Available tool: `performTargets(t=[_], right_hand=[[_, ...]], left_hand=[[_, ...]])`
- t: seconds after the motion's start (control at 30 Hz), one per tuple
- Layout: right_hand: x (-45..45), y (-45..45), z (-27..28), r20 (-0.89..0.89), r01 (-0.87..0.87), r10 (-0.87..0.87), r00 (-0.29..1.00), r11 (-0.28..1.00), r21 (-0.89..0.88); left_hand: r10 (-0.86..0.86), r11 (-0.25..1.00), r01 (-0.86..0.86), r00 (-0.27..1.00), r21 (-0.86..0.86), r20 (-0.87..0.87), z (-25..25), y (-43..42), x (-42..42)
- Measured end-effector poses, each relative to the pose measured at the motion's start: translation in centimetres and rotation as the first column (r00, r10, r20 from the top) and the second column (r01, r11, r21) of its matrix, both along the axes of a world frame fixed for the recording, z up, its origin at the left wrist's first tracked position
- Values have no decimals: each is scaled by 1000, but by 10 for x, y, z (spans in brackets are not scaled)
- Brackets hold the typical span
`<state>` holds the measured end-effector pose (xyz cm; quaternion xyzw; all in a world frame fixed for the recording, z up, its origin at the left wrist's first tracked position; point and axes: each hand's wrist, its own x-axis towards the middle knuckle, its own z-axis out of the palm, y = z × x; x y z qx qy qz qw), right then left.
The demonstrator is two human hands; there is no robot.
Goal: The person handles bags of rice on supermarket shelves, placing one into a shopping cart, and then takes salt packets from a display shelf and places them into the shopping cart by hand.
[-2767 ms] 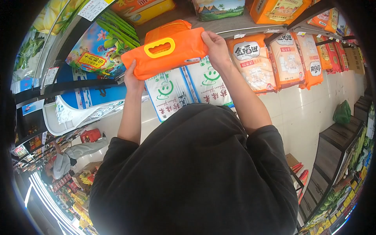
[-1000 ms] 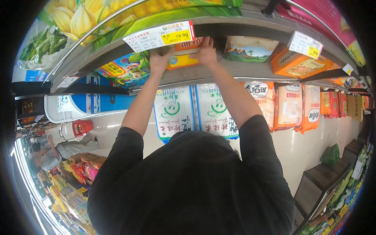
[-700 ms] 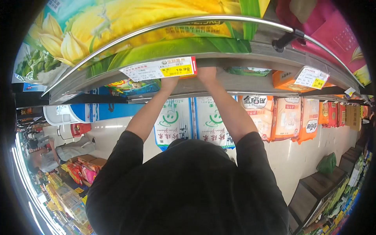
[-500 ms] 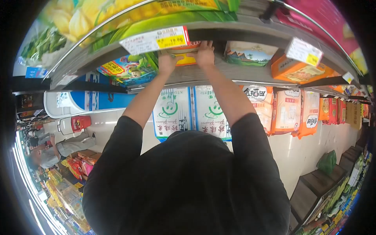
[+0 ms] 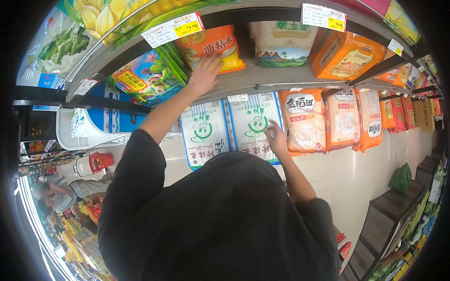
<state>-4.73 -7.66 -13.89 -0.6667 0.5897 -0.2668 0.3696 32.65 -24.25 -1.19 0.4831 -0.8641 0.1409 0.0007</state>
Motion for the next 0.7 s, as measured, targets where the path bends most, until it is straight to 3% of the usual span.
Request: performTargets(t=[0.03,0.07,0.1,0.13,0.17,0.23,0.3,0.33,0.4,0.53,0.63,0.7], right_hand=[[-36,28,-44,-84,67,-68,994,998,-21],[-66,57,-65,-41,205,-201,979,965,165],[-92,85,-67,-232,269,-209,950,924,271],[-120,120,-92,-348,390,-287,892,879,275],[-152,160,-123,-455,420,-279,846,874,245],[-211,240,-185,-463,585,-377,802,653,481],[-231,287,-186,-623,488,43,781,582,651],[-230,307,-181,-619,441,210,757,535,721],[-217,328,-184,-567,410,217,795,497,765],[-168,321,-176,-413,502,-287,864,530,683],[-138,298,-158,-102,525,-625,774,543,655],[-120,273,-136,172,489,-763,623,552,675]], left_hand=[[-5,1000,5,1000,-2,-2,1,-13,0],[-118,993,120,989,-21,85,1,-30,2],[-225,972,233,959,-32,174,0,-51,4],[-257,936,320,906,-146,338,-12,-80,8],[-261,935,323,905,-144,335,-5,-95,5],[-300,949,315,907,-2,296,16,-119,-7],[-303,950,312,923,-2,237,5,-136,-8],[-306,947,321,921,-27,240,3,-143,-7],[-289,953,304,925,-21,247,-3,-115,-8],[-157,984,178,928,-32,339,20,-104,-35],[-334,942,321,889,92,312,-21,-89,-25],[-359,932,347,857,101,368,-41,-63,-17]])
